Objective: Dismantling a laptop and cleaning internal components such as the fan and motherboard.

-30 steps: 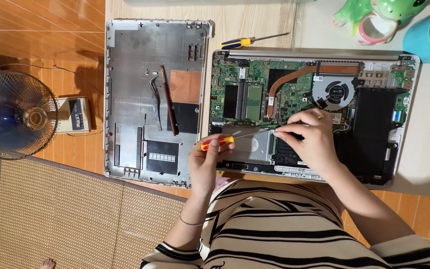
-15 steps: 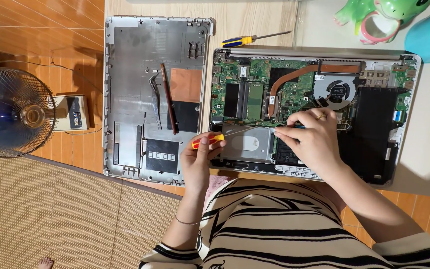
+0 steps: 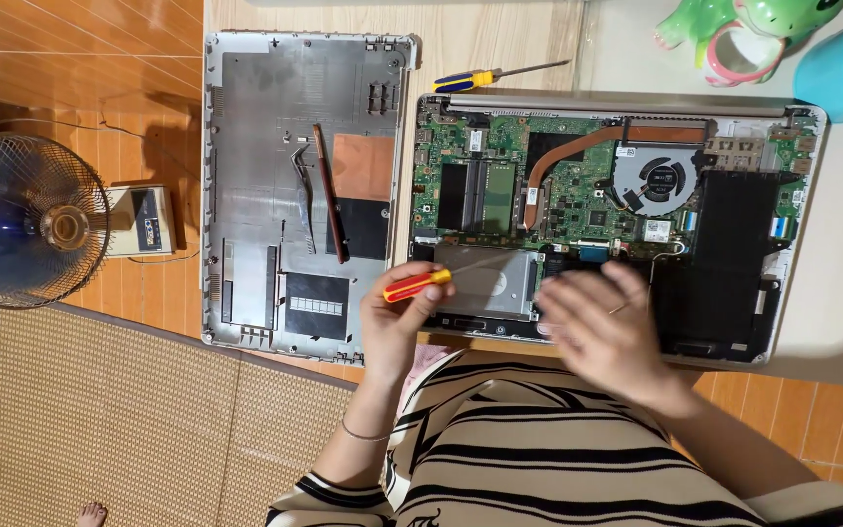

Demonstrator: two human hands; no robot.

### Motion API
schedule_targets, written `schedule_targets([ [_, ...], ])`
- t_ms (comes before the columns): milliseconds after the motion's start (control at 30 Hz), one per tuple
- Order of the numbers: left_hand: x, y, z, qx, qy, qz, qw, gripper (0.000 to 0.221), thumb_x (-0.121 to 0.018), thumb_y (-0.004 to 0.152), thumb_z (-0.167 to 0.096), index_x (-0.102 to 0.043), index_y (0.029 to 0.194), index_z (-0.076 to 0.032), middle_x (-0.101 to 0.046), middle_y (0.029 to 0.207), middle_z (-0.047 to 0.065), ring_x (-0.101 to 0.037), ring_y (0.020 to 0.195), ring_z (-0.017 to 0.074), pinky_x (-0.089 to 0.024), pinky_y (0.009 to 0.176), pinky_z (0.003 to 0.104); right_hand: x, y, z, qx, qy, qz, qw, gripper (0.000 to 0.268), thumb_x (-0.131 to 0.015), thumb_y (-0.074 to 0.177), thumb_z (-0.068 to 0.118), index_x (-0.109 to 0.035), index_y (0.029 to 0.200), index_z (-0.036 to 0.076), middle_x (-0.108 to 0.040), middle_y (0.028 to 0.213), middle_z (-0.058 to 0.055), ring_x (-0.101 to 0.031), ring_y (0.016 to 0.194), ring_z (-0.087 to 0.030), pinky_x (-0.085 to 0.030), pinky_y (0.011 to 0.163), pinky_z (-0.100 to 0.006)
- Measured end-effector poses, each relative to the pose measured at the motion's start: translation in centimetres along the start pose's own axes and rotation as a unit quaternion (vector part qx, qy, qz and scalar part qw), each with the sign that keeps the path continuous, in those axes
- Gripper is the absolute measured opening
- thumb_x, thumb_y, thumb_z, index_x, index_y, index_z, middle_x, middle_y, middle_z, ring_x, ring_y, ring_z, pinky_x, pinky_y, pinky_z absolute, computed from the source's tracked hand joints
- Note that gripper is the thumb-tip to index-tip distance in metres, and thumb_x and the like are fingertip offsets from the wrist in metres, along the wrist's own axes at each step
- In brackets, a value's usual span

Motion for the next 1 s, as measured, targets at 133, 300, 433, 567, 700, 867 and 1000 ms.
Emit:
schedule_targets([
  [133, -1.7, 0.0, -0.5, -0.007, 0.100, 0.025, 0.995, 0.029, -0.079, 0.093, -0.012, -0.070, 0.117, 0.003, -0.077, 0.109, 0.014, -0.075, 0.099, 0.0187, -0.061, 0.092, 0.031, -1.4, 0.3, 3.6, 0.117, -0.045, 0.073, 0.989, 0.059, -0.063, 0.096, 0.049, -0.066, 0.133, 0.004, -0.065, 0.139, -0.013, -0.056, 0.131, -0.031, -0.024, 0.113, -0.066],
  [300, -4.8, 0.8, -5.7, -0.193, 0.366, 0.076, 0.907, 0.025, -0.084, 0.090, -0.013, -0.073, 0.110, -0.003, -0.078, 0.099, 0.009, -0.075, 0.087, 0.0147, -0.059, 0.078, 0.027, -2.1, -0.3, 3.9, 0.119, -0.074, 0.127, 0.982, 0.056, -0.061, 0.101, 0.044, -0.063, 0.137, 0.001, -0.056, 0.149, -0.015, -0.047, 0.144, -0.030, -0.026, 0.120, -0.061],
  [433, -5.7, 1.8, -7.2, -0.166, 0.370, 0.103, 0.908, 0.020, -0.080, 0.091, -0.010, -0.069, 0.107, -0.003, -0.079, 0.096, 0.009, -0.079, 0.088, 0.0149, -0.062, 0.077, 0.028, -2.0, 0.3, 4.1, 0.129, -0.073, 0.106, 0.983, 0.058, -0.061, 0.102, 0.044, -0.063, 0.139, 0.000, -0.057, 0.149, -0.016, -0.048, 0.142, -0.031, -0.029, 0.120, -0.053],
  [567, -7.0, 2.5, -8.4, -0.144, 0.431, 0.173, 0.874, 0.021, -0.076, 0.091, -0.012, -0.069, 0.108, -0.002, -0.078, 0.089, 0.011, -0.079, 0.076, 0.0194, -0.062, 0.066, 0.029, -2.3, 0.4, 3.9, 0.134, -0.068, 0.083, 0.985, 0.051, -0.065, 0.100, 0.039, -0.068, 0.132, -0.001, -0.063, 0.142, -0.014, -0.055, 0.137, -0.029, -0.034, 0.118, -0.051],
  [700, -8.2, 2.5, -9.1, -0.193, 0.484, 0.217, 0.825, 0.014, -0.074, 0.093, -0.020, -0.074, 0.096, -0.006, -0.075, 0.077, 0.010, -0.075, 0.061, 0.0222, -0.059, 0.058, 0.032, -2.2, 0.6, 3.9, 0.128, -0.056, 0.068, 0.988, 0.042, -0.069, 0.097, 0.032, -0.072, 0.125, 0.001, -0.068, 0.136, -0.012, -0.059, 0.132, -0.028, -0.038, 0.117, -0.049],
  [867, -10.5, 2.8, -9.9, -0.256, 0.553, 0.214, 0.764, 0.018, -0.077, 0.090, -0.026, -0.074, 0.087, -0.008, -0.070, 0.065, 0.009, -0.067, 0.052, 0.0272, -0.053, 0.049, 0.037, -2.2, 0.5, 3.8, 0.133, -0.056, 0.049, 0.988, 0.039, -0.072, 0.095, 0.031, -0.075, 0.119, 0.000, -0.070, 0.131, -0.013, -0.062, 0.129, -0.029, -0.040, 0.115, -0.049],
  [1000, -11.4, 3.1, -9.6, -0.277, 0.555, 0.214, 0.755, 0.017, -0.076, 0.091, -0.023, -0.072, 0.084, -0.009, -0.065, 0.061, 0.008, -0.064, 0.051, 0.0270, -0.051, 0.048, 0.038, -2.0, 0.7, 3.9, 0.140, -0.060, 0.030, 0.988, 0.035, -0.074, 0.095, 0.030, -0.077, 0.115, 0.001, -0.072, 0.126, -0.012, -0.065, 0.125, -0.029, -0.042, 0.113, -0.048],
])
Point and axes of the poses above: each hand's wrist, its own y-axis towards the middle knuckle, its own x-axis out of the back of the hand, z = x × y, the point moved 4 cm from there along y, towards the middle knuckle
